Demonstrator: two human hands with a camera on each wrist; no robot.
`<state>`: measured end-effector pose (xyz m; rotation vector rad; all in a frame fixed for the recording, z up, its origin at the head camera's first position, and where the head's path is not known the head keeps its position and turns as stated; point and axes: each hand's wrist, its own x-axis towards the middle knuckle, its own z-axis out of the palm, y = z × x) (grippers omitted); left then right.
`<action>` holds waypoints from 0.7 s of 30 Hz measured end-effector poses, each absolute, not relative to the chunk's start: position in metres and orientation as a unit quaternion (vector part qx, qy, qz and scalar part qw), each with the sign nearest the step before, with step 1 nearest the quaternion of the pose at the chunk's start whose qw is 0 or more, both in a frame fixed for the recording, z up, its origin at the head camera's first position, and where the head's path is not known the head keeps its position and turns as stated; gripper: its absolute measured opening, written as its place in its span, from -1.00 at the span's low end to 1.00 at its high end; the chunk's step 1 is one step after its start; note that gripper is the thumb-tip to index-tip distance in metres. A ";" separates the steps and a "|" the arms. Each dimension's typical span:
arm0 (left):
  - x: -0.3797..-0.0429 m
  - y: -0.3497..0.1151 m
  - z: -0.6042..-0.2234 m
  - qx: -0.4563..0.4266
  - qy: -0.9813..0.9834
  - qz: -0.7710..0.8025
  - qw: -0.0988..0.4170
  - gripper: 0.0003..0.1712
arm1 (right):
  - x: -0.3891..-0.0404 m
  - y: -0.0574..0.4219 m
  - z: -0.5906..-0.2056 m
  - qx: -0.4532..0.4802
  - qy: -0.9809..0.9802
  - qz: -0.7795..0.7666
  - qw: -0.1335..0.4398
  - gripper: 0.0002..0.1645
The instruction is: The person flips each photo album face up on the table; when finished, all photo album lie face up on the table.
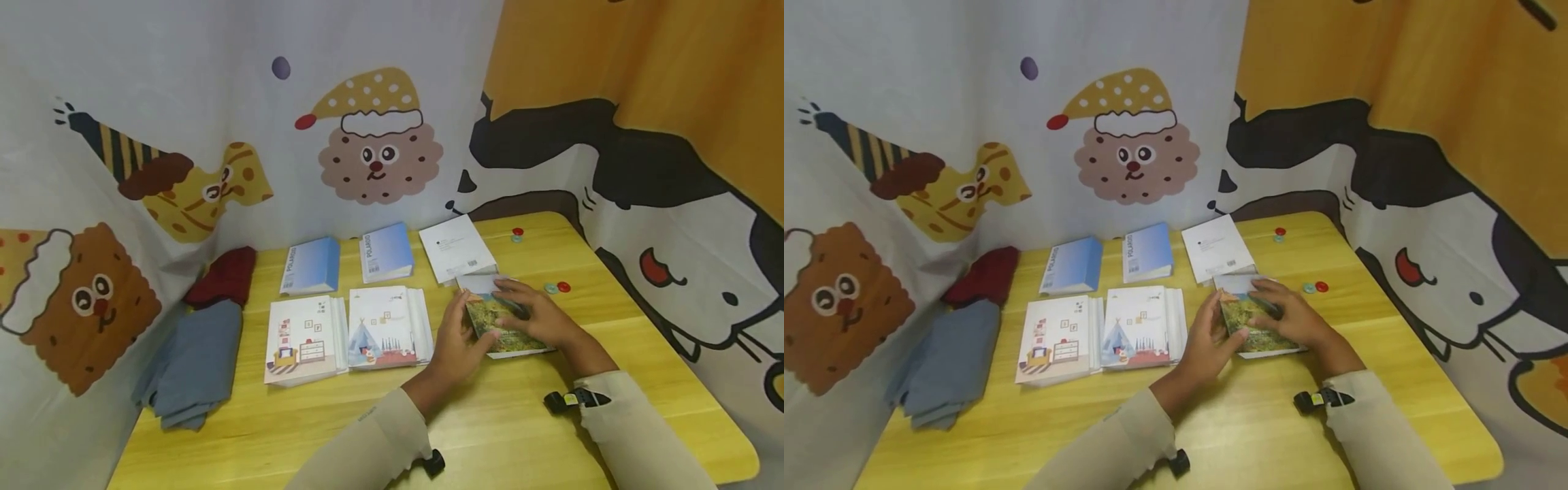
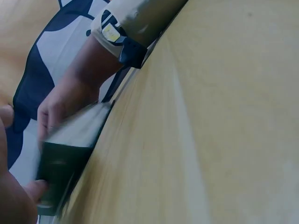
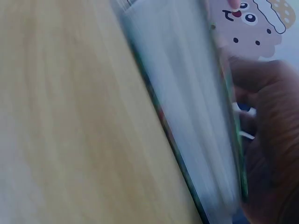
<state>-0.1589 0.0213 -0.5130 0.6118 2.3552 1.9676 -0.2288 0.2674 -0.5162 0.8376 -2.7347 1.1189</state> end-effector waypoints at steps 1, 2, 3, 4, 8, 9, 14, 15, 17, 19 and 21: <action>-0.160 0.021 -0.514 0.195 0.753 0.629 0.011 0.01 | -0.229 0.267 -0.517 0.266 -0.897 0.353 0.028 -0.21; -0.160 0.021 -0.514 0.196 0.759 0.621 0.014 -0.01 | -0.228 0.266 -0.517 0.260 -0.902 0.343 0.025 -0.20; -0.161 0.020 -0.515 0.200 0.771 0.605 0.014 -0.03 | -0.227 0.265 -0.517 0.254 -0.906 0.337 0.019 -0.18; -0.162 0.020 -0.516 0.202 0.787 0.582 0.015 -0.06 | -0.227 0.264 -0.516 0.248 -0.910 0.331 0.015 -0.16; -0.162 0.015 -0.516 0.210 0.882 0.421 0.014 -0.11 | -0.224 0.254 -0.512 0.237 -0.918 0.317 -0.010 -0.08; -0.162 0.014 -0.516 0.209 0.902 0.378 0.018 -0.09 | -0.223 0.252 -0.511 0.236 -0.920 0.313 -0.017 -0.07; -0.162 0.008 -0.516 0.206 0.951 0.226 0.037 -0.06 | -0.219 0.252 -0.510 0.229 -0.929 0.289 -0.029 -0.07; -0.162 0.008 -0.515 0.206 0.954 0.213 0.041 -0.05 | -0.219 0.253 -0.510 0.227 -0.931 0.285 -0.029 -0.08; -0.162 0.007 -0.514 0.210 0.958 0.193 0.046 -0.05 | -0.218 0.256 -0.512 0.225 -0.933 0.279 -0.031 -0.08; -0.163 0.006 -0.513 0.211 0.960 0.175 0.049 -0.05 | -0.218 0.258 -0.513 0.225 -0.933 0.279 -0.036 -0.07; -0.164 0.006 -0.511 0.213 0.961 0.167 0.054 -0.04 | -0.218 0.259 -0.513 0.227 -0.932 0.279 -0.040 -0.05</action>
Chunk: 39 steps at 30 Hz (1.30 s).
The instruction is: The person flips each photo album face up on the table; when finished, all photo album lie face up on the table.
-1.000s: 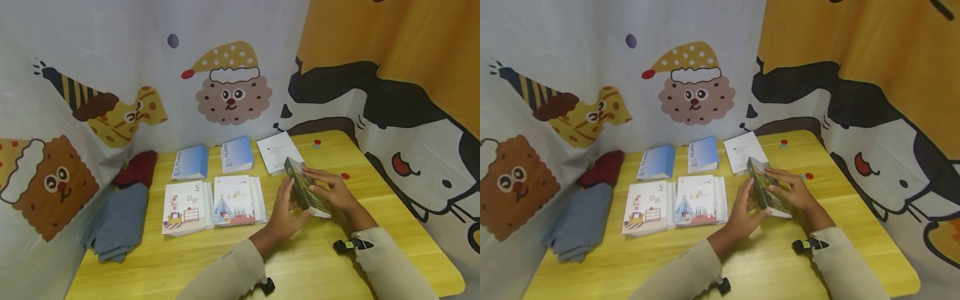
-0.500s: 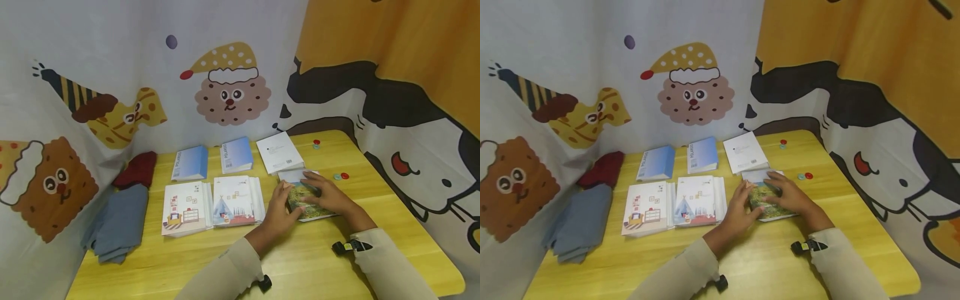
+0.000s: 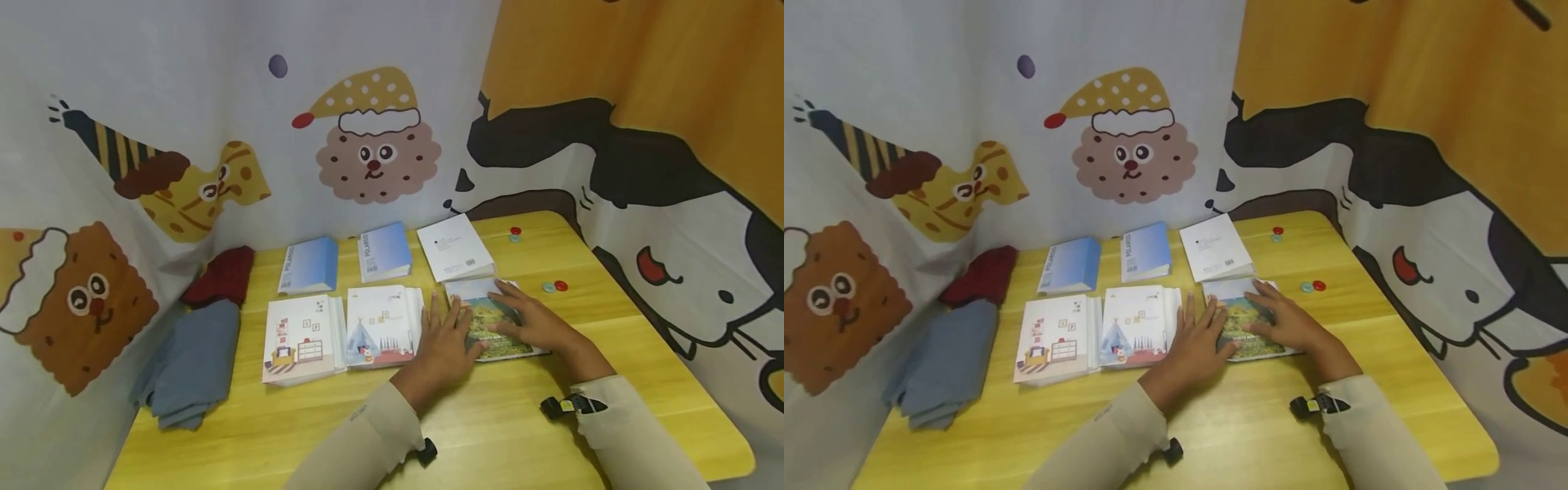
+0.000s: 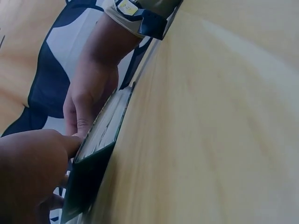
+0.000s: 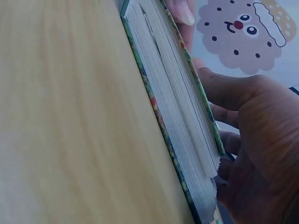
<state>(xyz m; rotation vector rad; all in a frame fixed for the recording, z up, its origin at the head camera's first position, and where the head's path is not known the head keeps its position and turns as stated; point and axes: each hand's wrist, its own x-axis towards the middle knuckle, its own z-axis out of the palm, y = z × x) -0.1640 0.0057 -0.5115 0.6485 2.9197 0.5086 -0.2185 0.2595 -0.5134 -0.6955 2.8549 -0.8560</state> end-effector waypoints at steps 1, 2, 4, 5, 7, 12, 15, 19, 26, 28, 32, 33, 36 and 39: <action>-0.164 0.004 -0.511 0.214 0.961 0.169 0.055 -0.04 | -0.219 0.259 -0.514 -0.227 0.932 -0.280 0.043 -0.04; -0.164 0.002 -0.510 0.213 0.960 0.174 0.057 -0.04 | -0.219 0.259 -0.513 -0.228 0.932 -0.280 0.042 -0.04; -0.165 -0.004 -0.507 0.214 0.956 0.190 0.057 -0.04 | -0.220 0.257 -0.511 -0.230 0.930 -0.284 0.039 -0.03; -0.166 -0.008 -0.504 0.214 0.955 0.196 0.052 -0.04 | -0.221 0.256 -0.509 -0.234 0.929 -0.286 0.034 -0.04; -0.169 -0.019 -0.498 0.212 0.954 0.207 0.040 -0.05 | -0.223 0.253 -0.503 -0.241 0.927 -0.287 0.023 -0.04; -0.185 -0.063 -0.478 0.173 0.962 0.210 0.006 -0.05 | -0.231 0.230 -0.481 -0.271 0.923 -0.272 -0.007 -0.09; -0.194 -0.093 -0.468 0.137 0.965 0.223 -0.002 -0.03 | -0.239 0.207 -0.467 -0.284 0.920 -0.270 -0.010 -0.12; -0.208 -0.132 -0.458 0.096 0.968 0.233 0.000 0.00 | -0.252 0.172 -0.452 -0.301 0.911 -0.281 0.003 -0.14; -0.238 -0.196 -0.448 0.025 0.970 0.230 0.072 0.10 | -0.273 0.119 -0.438 -0.322 0.902 -0.284 0.040 -0.15; -0.247 -0.213 -0.446 0.010 0.967 0.234 0.100 0.11 | -0.279 0.107 -0.438 -0.325 0.904 -0.274 0.043 -0.16; -0.260 -0.243 -0.445 -0.003 0.965 0.234 0.117 0.12 | -0.292 0.081 -0.442 -0.323 0.906 -0.268 0.054 -0.17; -0.262 -0.250 -0.445 -0.002 0.966 0.231 0.116 0.12 | -0.295 0.074 -0.443 -0.319 0.908 -0.267 0.055 -0.17; -0.268 -0.267 -0.444 0.002 0.968 0.220 0.118 0.15 | -0.303 0.055 -0.446 -0.308 0.910 -0.270 0.068 -0.17; -0.273 -0.280 -0.445 0.013 0.966 0.220 0.132 0.18 | -0.310 0.039 -0.451 -0.308 0.910 -0.268 0.077 -0.17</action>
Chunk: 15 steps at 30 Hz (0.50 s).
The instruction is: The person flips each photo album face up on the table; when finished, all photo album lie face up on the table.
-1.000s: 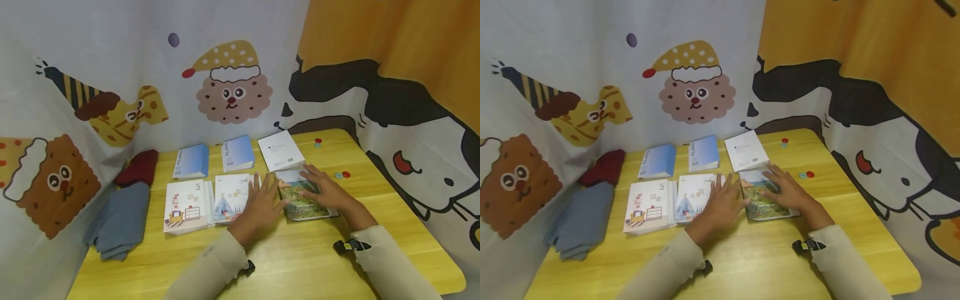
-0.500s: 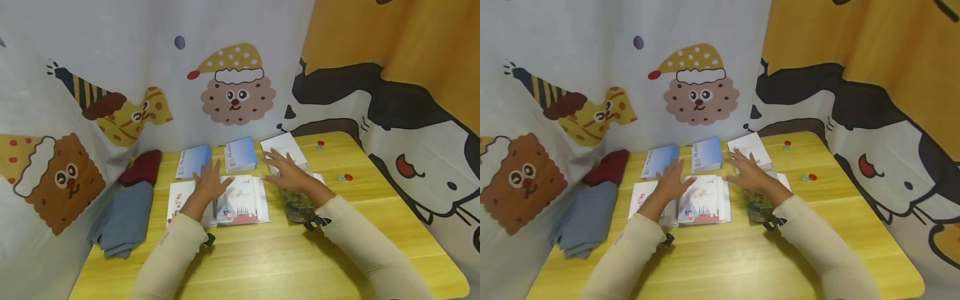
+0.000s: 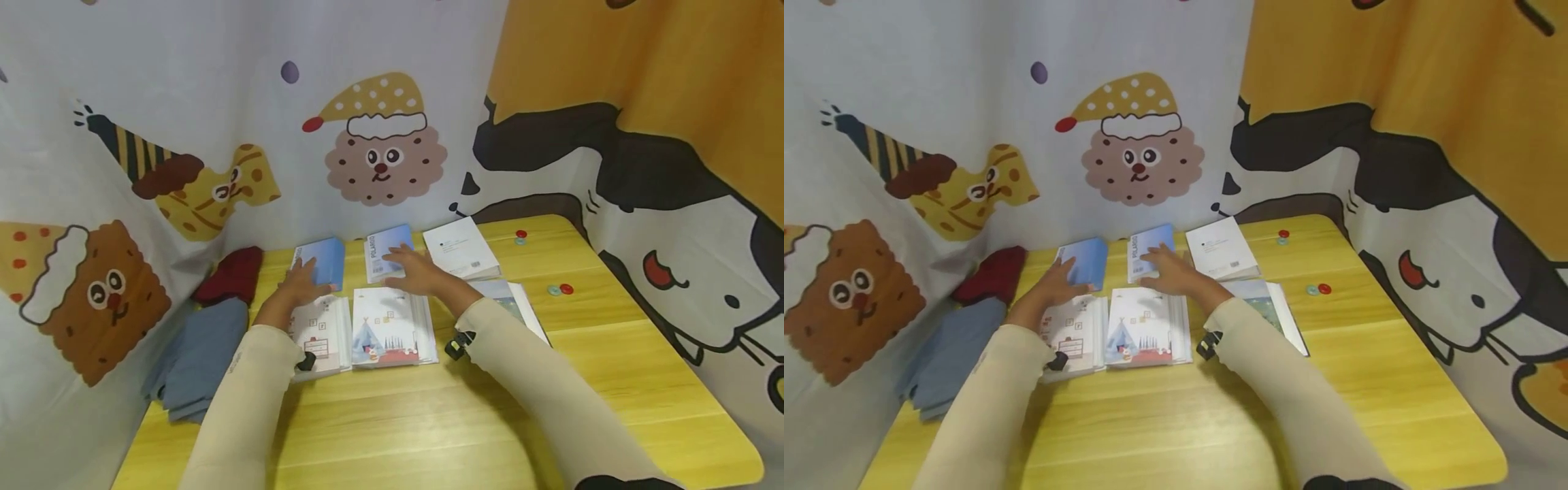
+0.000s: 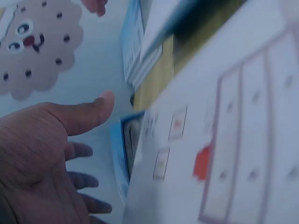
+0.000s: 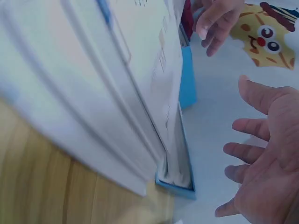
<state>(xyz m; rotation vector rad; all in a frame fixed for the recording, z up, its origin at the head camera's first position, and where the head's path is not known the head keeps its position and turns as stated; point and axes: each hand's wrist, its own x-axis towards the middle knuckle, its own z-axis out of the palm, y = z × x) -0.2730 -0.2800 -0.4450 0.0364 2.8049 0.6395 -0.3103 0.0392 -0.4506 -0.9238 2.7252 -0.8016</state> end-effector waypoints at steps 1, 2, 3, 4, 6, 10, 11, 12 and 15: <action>-0.275 -0.283 -0.446 0.015 0.965 0.225 0.137 0.18 | -0.312 0.034 -0.451 -0.309 0.909 -0.267 0.081 -0.16; -0.276 -0.286 -0.446 0.016 0.963 0.228 0.143 0.18 | -0.314 0.030 -0.452 -0.306 0.909 -0.268 0.087 -0.16; -0.278 -0.289 -0.447 0.017 0.961 0.232 0.147 0.17 | -0.315 0.025 -0.452 -0.304 0.909 -0.269 0.092 -0.15; -0.280 -0.291 -0.448 0.020 0.961 0.232 0.149 0.16 | -0.316 0.021 -0.452 -0.301 0.908 -0.273 0.098 -0.14; -0.283 -0.295 -0.450 0.020 0.960 0.236 0.148 0.13 | -0.318 0.012 -0.453 -0.291 0.911 -0.273 0.105 -0.13; -0.289 -0.299 -0.456 0.021 0.962 0.233 0.138 0.07 | -0.319 -0.004 -0.458 -0.276 0.911 -0.282 0.120 -0.13; -0.290 -0.300 -0.459 0.019 0.962 0.236 0.138 0.05 | -0.319 -0.008 -0.460 -0.275 0.912 -0.280 0.122 -0.14; -0.291 -0.300 -0.461 0.016 0.961 0.238 0.137 0.04 | -0.319 -0.011 -0.461 -0.273 0.910 -0.285 0.126 -0.14; -0.294 -0.300 -0.469 0.010 0.960 0.247 0.132 0.00 | -0.318 -0.019 -0.464 -0.272 0.909 -0.289 0.128 -0.15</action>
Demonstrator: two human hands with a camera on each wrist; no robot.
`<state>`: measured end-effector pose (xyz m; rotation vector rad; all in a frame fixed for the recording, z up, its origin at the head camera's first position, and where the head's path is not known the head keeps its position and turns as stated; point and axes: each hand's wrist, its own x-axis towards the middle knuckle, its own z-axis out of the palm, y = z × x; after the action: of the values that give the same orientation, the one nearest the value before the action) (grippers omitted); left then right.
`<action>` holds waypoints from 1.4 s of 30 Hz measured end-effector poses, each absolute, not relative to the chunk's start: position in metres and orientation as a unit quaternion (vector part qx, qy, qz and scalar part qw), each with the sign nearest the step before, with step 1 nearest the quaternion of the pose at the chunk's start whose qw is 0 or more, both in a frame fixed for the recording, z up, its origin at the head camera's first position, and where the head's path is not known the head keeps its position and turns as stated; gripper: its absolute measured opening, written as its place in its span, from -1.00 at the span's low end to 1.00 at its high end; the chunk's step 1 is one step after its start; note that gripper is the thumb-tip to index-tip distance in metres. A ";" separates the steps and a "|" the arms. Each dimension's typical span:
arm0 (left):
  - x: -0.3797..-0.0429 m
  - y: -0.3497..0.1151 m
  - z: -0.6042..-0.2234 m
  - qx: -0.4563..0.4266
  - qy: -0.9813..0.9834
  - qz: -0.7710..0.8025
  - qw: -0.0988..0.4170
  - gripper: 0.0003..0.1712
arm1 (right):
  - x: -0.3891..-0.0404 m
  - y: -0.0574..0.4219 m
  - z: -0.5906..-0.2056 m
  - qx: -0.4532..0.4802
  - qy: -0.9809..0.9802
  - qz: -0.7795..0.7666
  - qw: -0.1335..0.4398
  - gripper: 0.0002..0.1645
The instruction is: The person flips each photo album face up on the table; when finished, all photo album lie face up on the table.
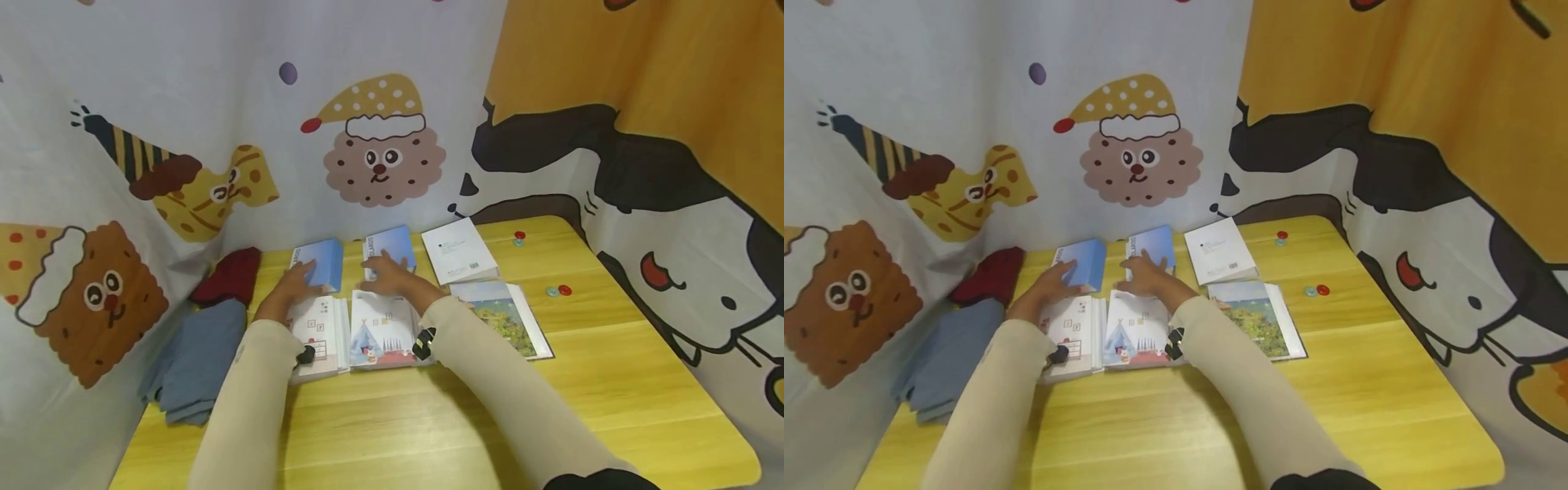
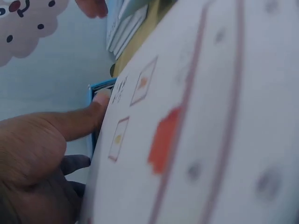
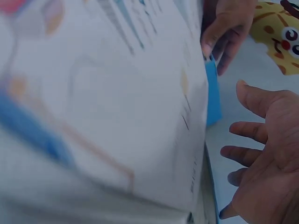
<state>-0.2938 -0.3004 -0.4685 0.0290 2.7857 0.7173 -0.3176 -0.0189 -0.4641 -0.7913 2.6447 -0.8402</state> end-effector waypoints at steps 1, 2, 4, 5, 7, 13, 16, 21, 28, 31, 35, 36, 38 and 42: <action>-0.295 -0.300 -0.471 0.008 0.960 0.251 0.127 -0.01 | -0.317 -0.022 -0.465 -0.272 0.909 -0.289 0.126 -0.16; -0.295 -0.300 -0.473 0.009 0.960 0.254 0.121 -0.02 | -0.317 -0.024 -0.466 -0.273 0.909 -0.290 0.126 -0.16; -0.297 -0.300 -0.477 0.012 0.960 0.258 0.107 -0.05 | -0.317 -0.028 -0.466 -0.273 0.909 -0.288 0.124 -0.18; -0.298 -0.300 -0.478 0.013 0.960 0.259 0.102 -0.07 | -0.317 -0.030 -0.467 -0.273 0.910 -0.286 0.124 -0.19; -0.299 -0.299 -0.480 0.015 0.961 0.258 0.098 -0.10 | -0.317 -0.033 -0.467 -0.273 0.912 -0.280 0.126 -0.19; -0.299 -0.295 -0.481 0.012 0.960 0.262 0.100 -0.18 | -0.316 -0.037 -0.468 -0.278 0.912 -0.274 0.130 -0.19; -0.296 -0.294 -0.481 0.007 0.954 0.282 0.098 -0.19 | -0.316 -0.040 -0.471 -0.283 0.909 -0.274 0.133 -0.18; -0.290 -0.291 -0.479 0.003 0.943 0.320 0.096 -0.19 | -0.317 -0.043 -0.475 -0.318 0.895 -0.279 0.141 -0.10; -0.286 -0.284 -0.474 0.024 0.917 0.390 0.081 -0.13 | -0.318 -0.043 -0.470 -0.353 0.862 -0.339 0.132 0.00; -0.285 -0.282 -0.472 0.038 0.903 0.421 0.070 -0.07 | -0.318 -0.044 -0.466 -0.361 0.858 -0.347 0.113 0.01; -0.284 -0.278 -0.471 0.055 0.889 0.452 0.037 0.00 | -0.318 -0.047 -0.461 -0.372 0.856 -0.347 0.092 0.01; -0.284 -0.278 -0.472 0.056 0.885 0.462 0.025 0.01 | -0.317 -0.048 -0.460 -0.374 0.855 -0.348 0.090 0.00; -0.285 -0.277 -0.473 0.060 0.870 0.490 0.005 0.05 | -0.317 -0.050 -0.460 -0.378 0.855 -0.344 0.089 -0.04; -0.286 -0.278 -0.475 0.060 0.847 0.527 -0.016 0.12 | -0.315 -0.053 -0.460 -0.385 0.860 -0.321 0.095 -0.16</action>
<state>-0.2865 -0.2781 -0.4753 0.1900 2.6896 1.6740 -0.3146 -0.0529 -0.4597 -1.1403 2.5497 -0.9530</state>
